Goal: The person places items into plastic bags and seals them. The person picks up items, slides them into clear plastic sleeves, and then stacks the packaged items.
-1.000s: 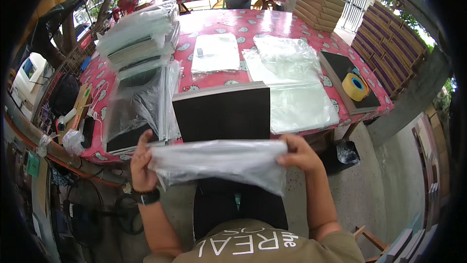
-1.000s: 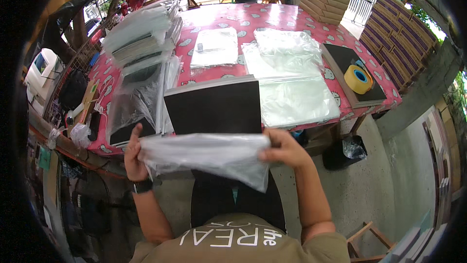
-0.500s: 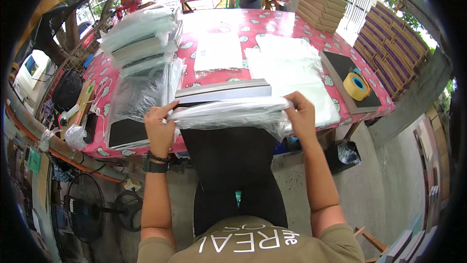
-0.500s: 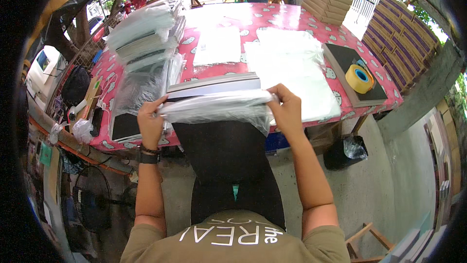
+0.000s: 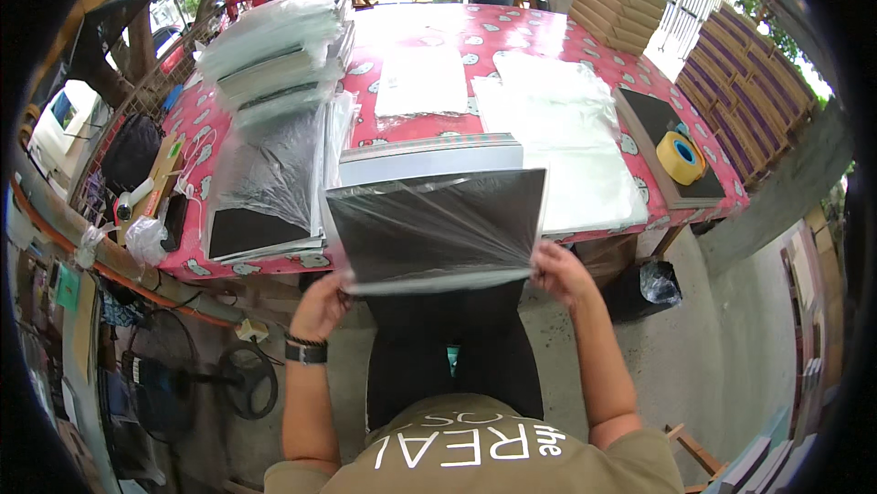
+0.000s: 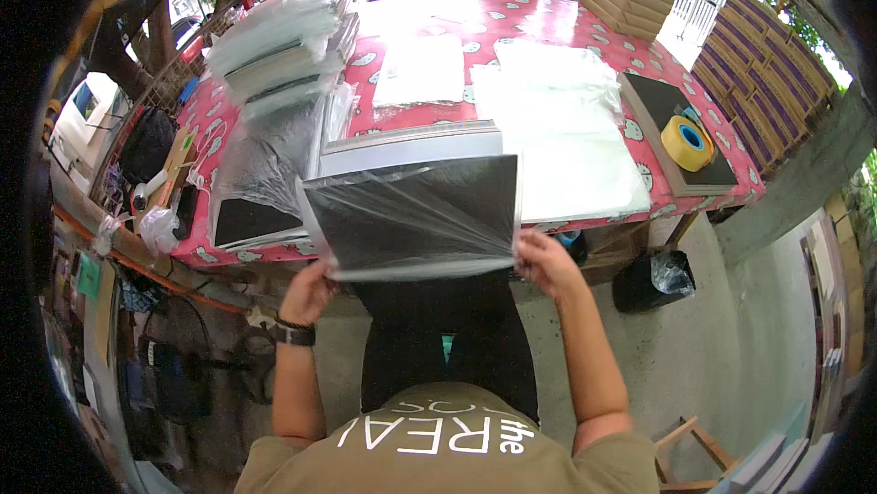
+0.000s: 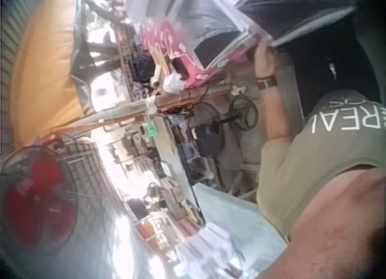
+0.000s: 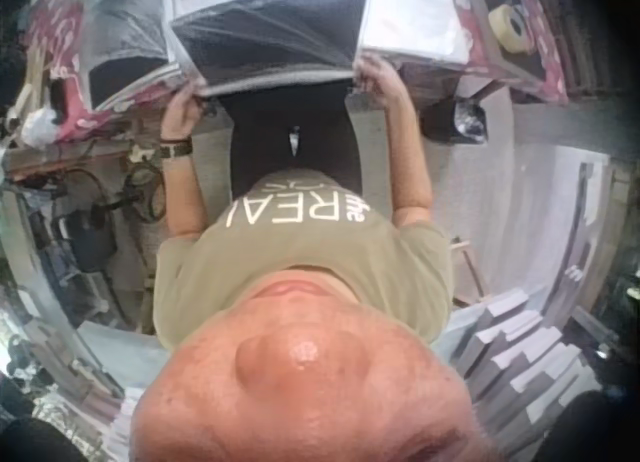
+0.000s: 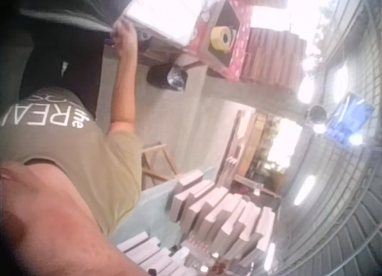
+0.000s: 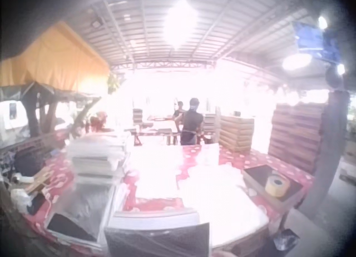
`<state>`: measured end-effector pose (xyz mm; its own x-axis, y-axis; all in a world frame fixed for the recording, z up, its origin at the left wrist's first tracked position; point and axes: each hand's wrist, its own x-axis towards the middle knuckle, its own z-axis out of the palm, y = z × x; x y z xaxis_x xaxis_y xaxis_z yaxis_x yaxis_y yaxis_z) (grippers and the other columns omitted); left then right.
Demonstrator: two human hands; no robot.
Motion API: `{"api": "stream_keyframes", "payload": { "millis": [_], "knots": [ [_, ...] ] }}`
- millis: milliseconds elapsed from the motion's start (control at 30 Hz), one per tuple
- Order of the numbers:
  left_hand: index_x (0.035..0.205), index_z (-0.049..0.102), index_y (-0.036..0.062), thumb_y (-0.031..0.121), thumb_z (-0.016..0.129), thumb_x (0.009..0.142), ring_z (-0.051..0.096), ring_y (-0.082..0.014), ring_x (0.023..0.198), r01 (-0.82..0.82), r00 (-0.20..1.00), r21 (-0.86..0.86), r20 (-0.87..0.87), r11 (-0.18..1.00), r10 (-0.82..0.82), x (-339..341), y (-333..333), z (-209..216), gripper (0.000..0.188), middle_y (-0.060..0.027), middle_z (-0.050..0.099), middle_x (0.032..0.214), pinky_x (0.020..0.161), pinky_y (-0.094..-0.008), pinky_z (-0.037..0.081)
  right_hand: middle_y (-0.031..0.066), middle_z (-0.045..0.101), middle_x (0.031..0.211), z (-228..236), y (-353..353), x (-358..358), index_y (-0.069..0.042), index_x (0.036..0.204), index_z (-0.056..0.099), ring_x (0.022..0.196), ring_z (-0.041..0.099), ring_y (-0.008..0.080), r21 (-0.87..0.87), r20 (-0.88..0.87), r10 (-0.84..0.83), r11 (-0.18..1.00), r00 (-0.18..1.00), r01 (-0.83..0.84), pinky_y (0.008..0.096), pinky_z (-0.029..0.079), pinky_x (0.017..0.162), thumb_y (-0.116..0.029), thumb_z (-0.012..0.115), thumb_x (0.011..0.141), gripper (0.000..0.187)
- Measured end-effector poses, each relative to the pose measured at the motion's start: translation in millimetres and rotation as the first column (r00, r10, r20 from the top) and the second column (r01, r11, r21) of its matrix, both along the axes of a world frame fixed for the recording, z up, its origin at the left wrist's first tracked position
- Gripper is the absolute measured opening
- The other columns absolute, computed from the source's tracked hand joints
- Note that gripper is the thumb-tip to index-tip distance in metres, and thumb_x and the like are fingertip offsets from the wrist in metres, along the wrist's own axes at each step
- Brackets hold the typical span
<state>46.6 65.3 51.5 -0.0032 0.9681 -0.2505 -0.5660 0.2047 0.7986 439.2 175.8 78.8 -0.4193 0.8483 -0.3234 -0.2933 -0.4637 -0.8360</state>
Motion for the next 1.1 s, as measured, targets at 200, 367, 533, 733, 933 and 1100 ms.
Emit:
{"api": "stream_keyframes", "payload": {
  "millis": [200, 367, 533, 733, 933, 1100],
  "knots": [
    [0.086, 0.055, 0.0092, 0.02, 0.057, 0.081, 0.05, -0.01, 0.073, -0.123, 0.988, -0.236, -0.118, 0.964, 0.097, 29.6, -59.7, -96.9, 0.012, 0.001, 0.054, 0.08, 0.066, -0.0238, 0.04, -0.0004, 0.052, 0.078, -105.4, -70.3, 21.8, -0.006, 0.105, 0.048, 0.063, 0.05, 0.0095, -0.156, 0.052, -0.099, 0.982, 0.994, 0.106, 0.0246, 0.044, 0.058, -0.011, 0.055, 0.081, 0.025],
    [0.116, 0.042, 0.0051, 0.01, 0.067, 0.071, 0.047, -0.0129, 0.086, -0.288, 0.808, 0.245, -0.457, 0.926, 0.373, 61.3, -31.3, -47.2, 0.051, -0.0046, 0.048, 0.101, 0.07, -0.0256, 0.04, 0.0014, 0.053, 0.08, -101.1, -88.5, 11.4, -0.003, 0.109, 0.049, 0.066, 0.05, 0.0111, -0.093, 0.114, -0.123, 0.987, 0.986, 0.134, 0.0263, 0.044, 0.062, -0.012, 0.061, 0.078, 0.034],
    [0.111, 0.047, 0.0048, 0.004, 0.066, 0.067, 0.05, -0.0153, 0.075, -0.214, 0.376, 0.507, -0.746, 0.835, 0.55, 66.6, 9.2, -19.9, 0.048, -0.0071, 0.051, 0.093, 0.062, -0.0259, 0.042, 0.004, 0.055, 0.084, -104.2, -80.9, 4.3, 0.0, 0.1, 0.056, 0.071, 0.052, 0.0133, -0.092, 0.164, -0.078, 0.991, 0.983, 0.094, 0.0278, 0.044, 0.065, -0.01, 0.063, 0.075, 0.028],
    [0.094, 0.053, 0.0019, 0.002, 0.062, 0.069, 0.055, -0.0187, 0.07, -0.291, 0.362, 0.451, -0.765, 0.844, 0.533, 54.9, 10.0, -33.7, 0.027, -0.01, 0.053, 0.084, 0.062, -0.0279, 0.044, 0.0035, 0.057, 0.085, -114.7, -85.1, -0.8, -0.001, 0.099, 0.059, 0.076, 0.053, 0.0134, 0.258, 0.289, -0.166, 0.962, 0.943, 0.09, 0.0259, 0.044, 0.069, 0.0, 0.059, 0.067, 0.032],
    [0.111, 0.043, 0.0093, 0.015, 0.07, 0.055, 0.033, -0.0324, 0.11, -0.053, -0.022, 0.576, -0.817, 0.815, 0.576, 84.8, -11.9, -28.5, 0.063, -0.0131, 0.037, 0.115, 0.091, -0.0439, 0.028, 0.0101, 0.05, 0.072, -109.1, -81.1, -20.8, -0.001, 0.069, 0.052, 0.069, 0.047, 0.0241, 0.826, 0.54, -0.703, 0.549, 0.463, -0.13, 0.0316, 0.04, 0.063, -0.003, 0.061, 0.062, 0.012],
    [0.117, 0.038, 0.0145, 0.022, 0.073, 0.054, 0.027, -0.0311, 0.116, -0.003, -0.225, 0.591, -0.786, 0.806, 0.576, 100.8, -1.9, -49.0, 0.073, -0.0108, 0.033, 0.12, 0.094, -0.0508, 0.021, 0.0131, 0.046, 0.073, -78.6, -76.9, -35.9, -0.002, 0.063, 0.043, 0.071, 0.043, 0.0288, 0.955, 0.295, -0.844, 0.277, 0.447, -0.106, 0.0357, 0.036, 0.062, -0.002, 0.06, 0.062, 0.017]
  ]
}}
